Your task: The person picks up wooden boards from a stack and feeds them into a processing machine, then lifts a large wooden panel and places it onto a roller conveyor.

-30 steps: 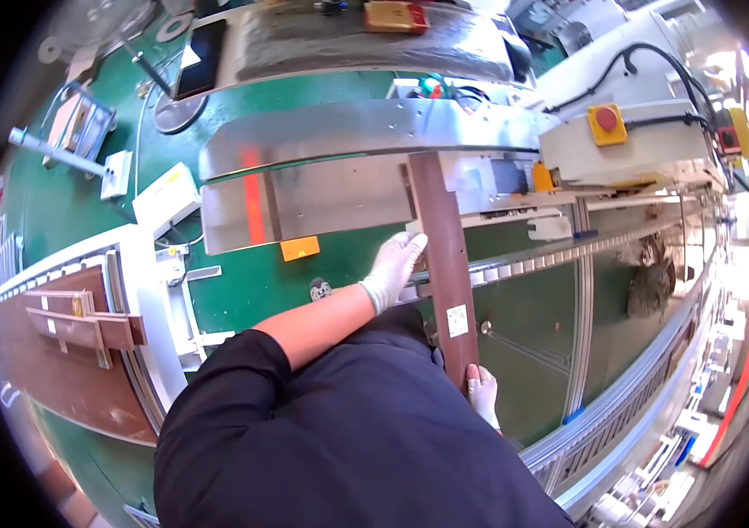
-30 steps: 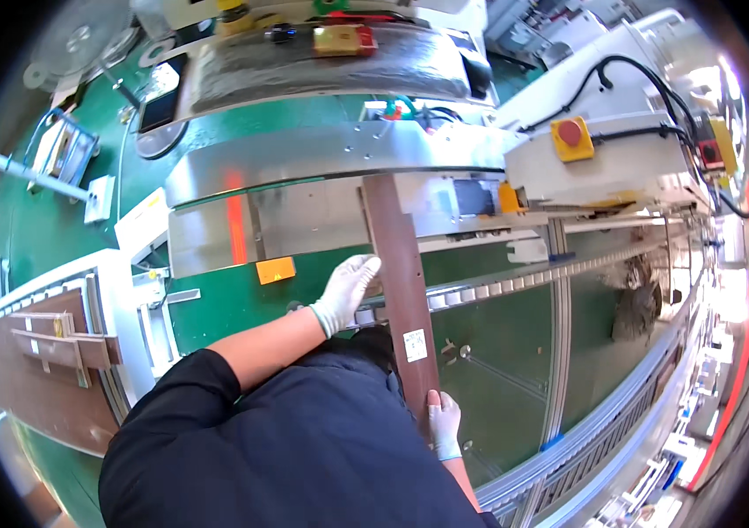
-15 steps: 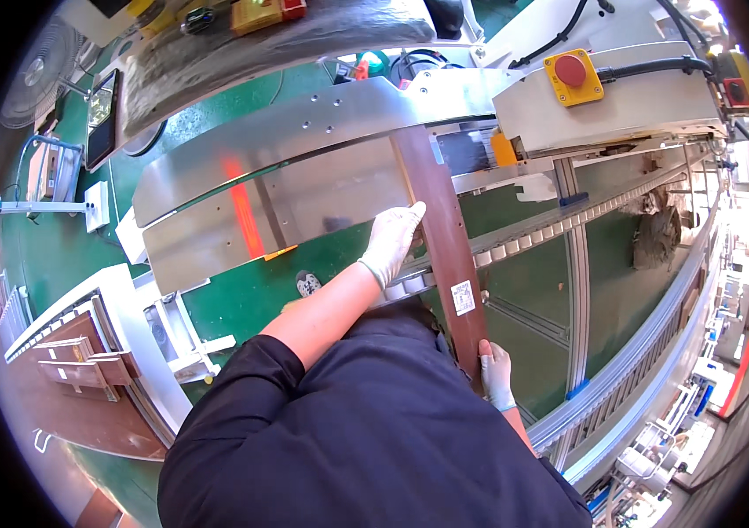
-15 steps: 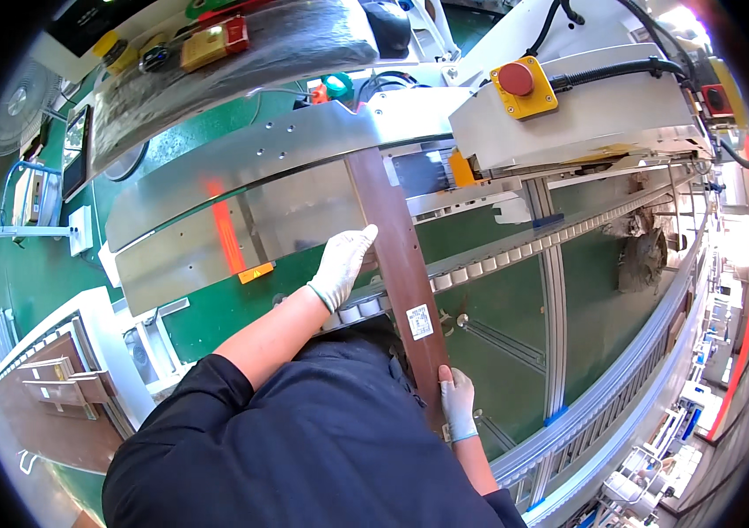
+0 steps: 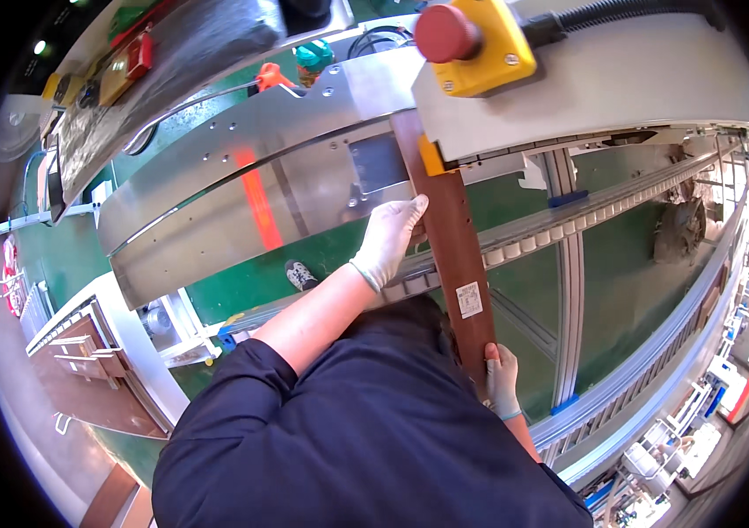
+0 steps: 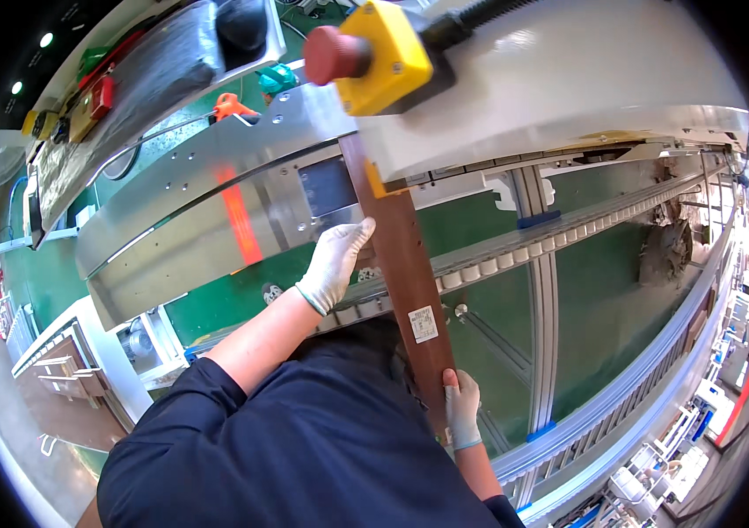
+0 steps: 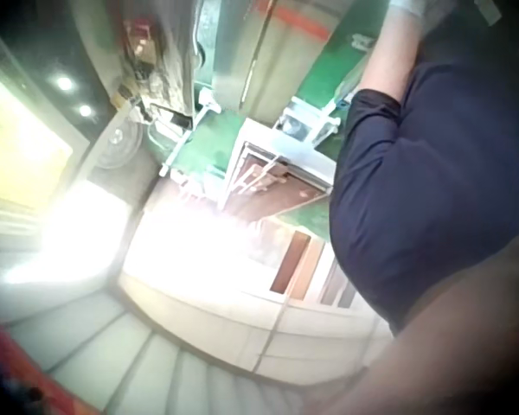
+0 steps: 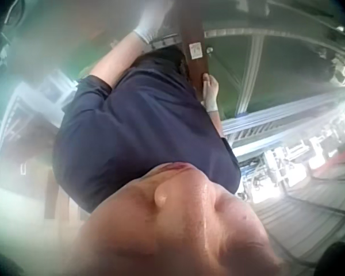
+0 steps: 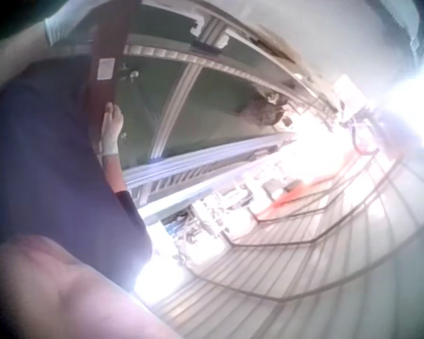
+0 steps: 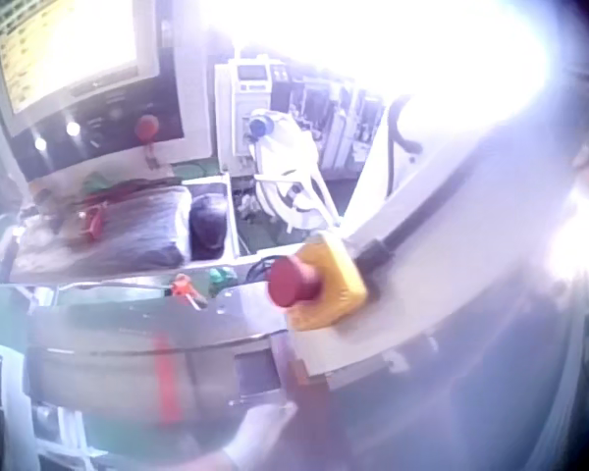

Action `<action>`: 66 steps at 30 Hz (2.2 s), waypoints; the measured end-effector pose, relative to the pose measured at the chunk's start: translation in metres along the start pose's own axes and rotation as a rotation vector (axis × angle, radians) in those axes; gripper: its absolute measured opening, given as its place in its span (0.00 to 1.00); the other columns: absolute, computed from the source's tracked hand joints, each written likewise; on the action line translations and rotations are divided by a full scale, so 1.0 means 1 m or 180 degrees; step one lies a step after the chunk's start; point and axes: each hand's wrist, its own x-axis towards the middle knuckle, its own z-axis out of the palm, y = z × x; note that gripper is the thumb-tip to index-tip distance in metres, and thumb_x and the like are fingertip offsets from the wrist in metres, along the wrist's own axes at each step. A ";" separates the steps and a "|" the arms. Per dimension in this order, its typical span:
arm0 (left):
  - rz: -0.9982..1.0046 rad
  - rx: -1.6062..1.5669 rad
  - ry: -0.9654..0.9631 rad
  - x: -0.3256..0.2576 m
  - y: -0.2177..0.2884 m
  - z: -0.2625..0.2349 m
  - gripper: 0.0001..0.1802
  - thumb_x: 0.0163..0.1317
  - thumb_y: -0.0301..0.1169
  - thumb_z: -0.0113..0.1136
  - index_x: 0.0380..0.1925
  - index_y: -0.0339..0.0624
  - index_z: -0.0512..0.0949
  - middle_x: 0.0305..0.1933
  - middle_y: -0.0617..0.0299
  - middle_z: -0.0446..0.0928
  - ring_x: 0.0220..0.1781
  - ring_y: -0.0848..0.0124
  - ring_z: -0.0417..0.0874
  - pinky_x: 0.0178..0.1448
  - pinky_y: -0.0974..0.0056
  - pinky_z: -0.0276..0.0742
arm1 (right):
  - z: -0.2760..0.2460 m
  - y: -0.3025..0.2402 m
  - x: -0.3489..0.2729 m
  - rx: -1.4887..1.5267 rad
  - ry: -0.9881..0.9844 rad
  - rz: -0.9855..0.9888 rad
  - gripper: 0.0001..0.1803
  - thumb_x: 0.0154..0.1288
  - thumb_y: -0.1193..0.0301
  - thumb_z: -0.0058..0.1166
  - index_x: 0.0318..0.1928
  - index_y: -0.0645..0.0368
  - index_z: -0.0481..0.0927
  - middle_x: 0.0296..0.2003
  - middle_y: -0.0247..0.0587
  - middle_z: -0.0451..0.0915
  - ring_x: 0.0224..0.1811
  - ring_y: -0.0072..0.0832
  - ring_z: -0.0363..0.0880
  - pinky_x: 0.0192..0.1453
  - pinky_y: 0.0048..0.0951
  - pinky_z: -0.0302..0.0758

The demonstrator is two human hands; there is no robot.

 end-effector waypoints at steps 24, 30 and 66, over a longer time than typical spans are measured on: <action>0.0136 0.0789 -0.0309 0.157 -0.038 0.239 0.23 0.76 0.48 0.60 0.42 0.35 0.83 0.34 0.60 0.85 0.31 0.69 0.86 0.37 0.65 0.81 | -0.207 0.036 0.175 0.0248 0.0330 0.0358 0.32 0.77 0.45 0.57 0.47 0.68 0.85 0.35 0.39 0.84 0.41 0.29 0.81 0.50 0.32 0.77; 0.1256 0.3319 -0.1497 0.109 -0.037 0.129 0.27 0.79 0.53 0.50 0.42 0.37 0.82 0.39 0.55 0.83 0.44 0.66 0.85 0.47 0.58 0.79 | -0.125 -0.062 0.214 -0.2239 0.2598 -0.1935 0.28 0.70 0.56 0.62 0.63 0.59 0.80 0.66 0.53 0.78 0.72 0.51 0.71 0.78 0.55 0.62; -0.0816 0.1514 0.5753 -0.574 -0.095 -0.798 0.41 0.68 0.50 0.59 0.78 0.44 0.64 0.82 0.47 0.62 0.83 0.50 0.62 0.83 0.50 0.62 | 0.376 -0.295 -0.096 -0.3318 -0.2196 -0.3951 0.32 0.46 0.59 0.78 0.53 0.53 0.84 0.45 0.45 0.86 0.49 0.48 0.86 0.54 0.47 0.81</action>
